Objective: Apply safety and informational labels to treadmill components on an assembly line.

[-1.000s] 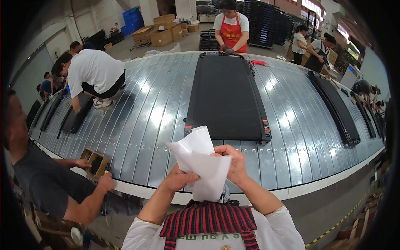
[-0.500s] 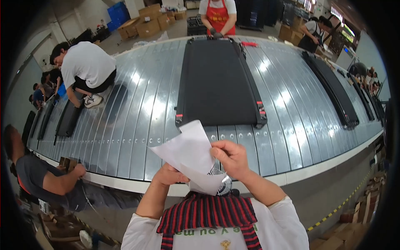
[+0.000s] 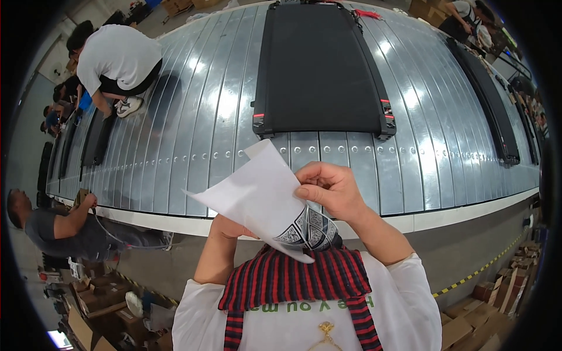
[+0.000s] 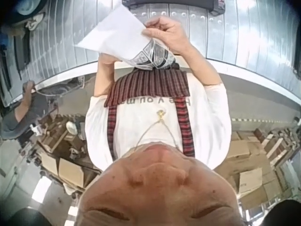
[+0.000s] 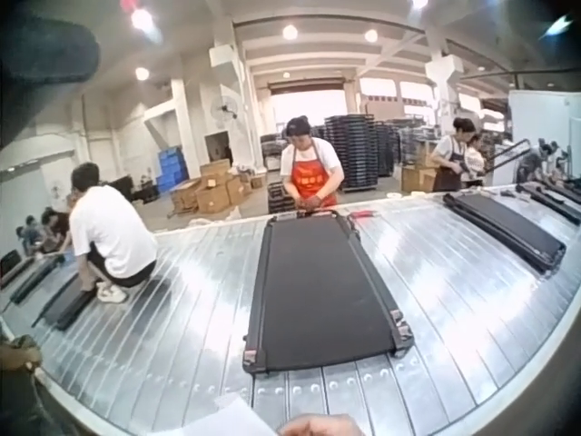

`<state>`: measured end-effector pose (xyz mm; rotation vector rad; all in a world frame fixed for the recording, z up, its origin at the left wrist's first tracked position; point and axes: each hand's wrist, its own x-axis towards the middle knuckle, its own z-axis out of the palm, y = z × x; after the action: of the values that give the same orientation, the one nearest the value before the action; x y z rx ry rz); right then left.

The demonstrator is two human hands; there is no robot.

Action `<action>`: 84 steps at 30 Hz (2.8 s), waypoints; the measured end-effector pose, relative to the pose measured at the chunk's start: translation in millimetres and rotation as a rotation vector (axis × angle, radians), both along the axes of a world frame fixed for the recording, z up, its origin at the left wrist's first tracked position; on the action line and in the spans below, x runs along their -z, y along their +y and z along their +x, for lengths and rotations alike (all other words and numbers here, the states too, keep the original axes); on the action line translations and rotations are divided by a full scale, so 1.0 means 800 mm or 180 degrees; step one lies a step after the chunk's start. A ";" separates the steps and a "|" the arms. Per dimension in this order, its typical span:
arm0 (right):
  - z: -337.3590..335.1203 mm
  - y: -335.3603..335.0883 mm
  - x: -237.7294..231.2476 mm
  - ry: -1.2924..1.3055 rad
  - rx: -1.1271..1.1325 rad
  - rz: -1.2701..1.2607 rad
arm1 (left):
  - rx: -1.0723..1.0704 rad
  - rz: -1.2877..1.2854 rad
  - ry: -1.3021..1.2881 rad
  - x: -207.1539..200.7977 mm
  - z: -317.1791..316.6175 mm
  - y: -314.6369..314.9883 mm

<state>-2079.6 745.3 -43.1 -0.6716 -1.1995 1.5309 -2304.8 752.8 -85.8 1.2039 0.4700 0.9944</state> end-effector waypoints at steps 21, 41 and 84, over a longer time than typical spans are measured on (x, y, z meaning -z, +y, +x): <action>-0.193 0.121 0.044 -0.1980 0.2947 0.1134 | -0.1130 -0.1424 0.0642 0.059 -0.178 0.184; -0.236 0.169 0.080 -0.3065 0.1226 0.1436 | 0.0557 0.0187 0.0981 0.103 -0.139 0.230; -0.089 0.375 0.216 -0.1702 0.1148 -0.2508 | 0.1149 0.3005 0.3722 0.168 -0.086 0.363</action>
<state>-2151.0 1045.5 -216.1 -1.8019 -0.7321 1.5304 -2373.9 1043.3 -219.9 2.6115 0.6500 0.0321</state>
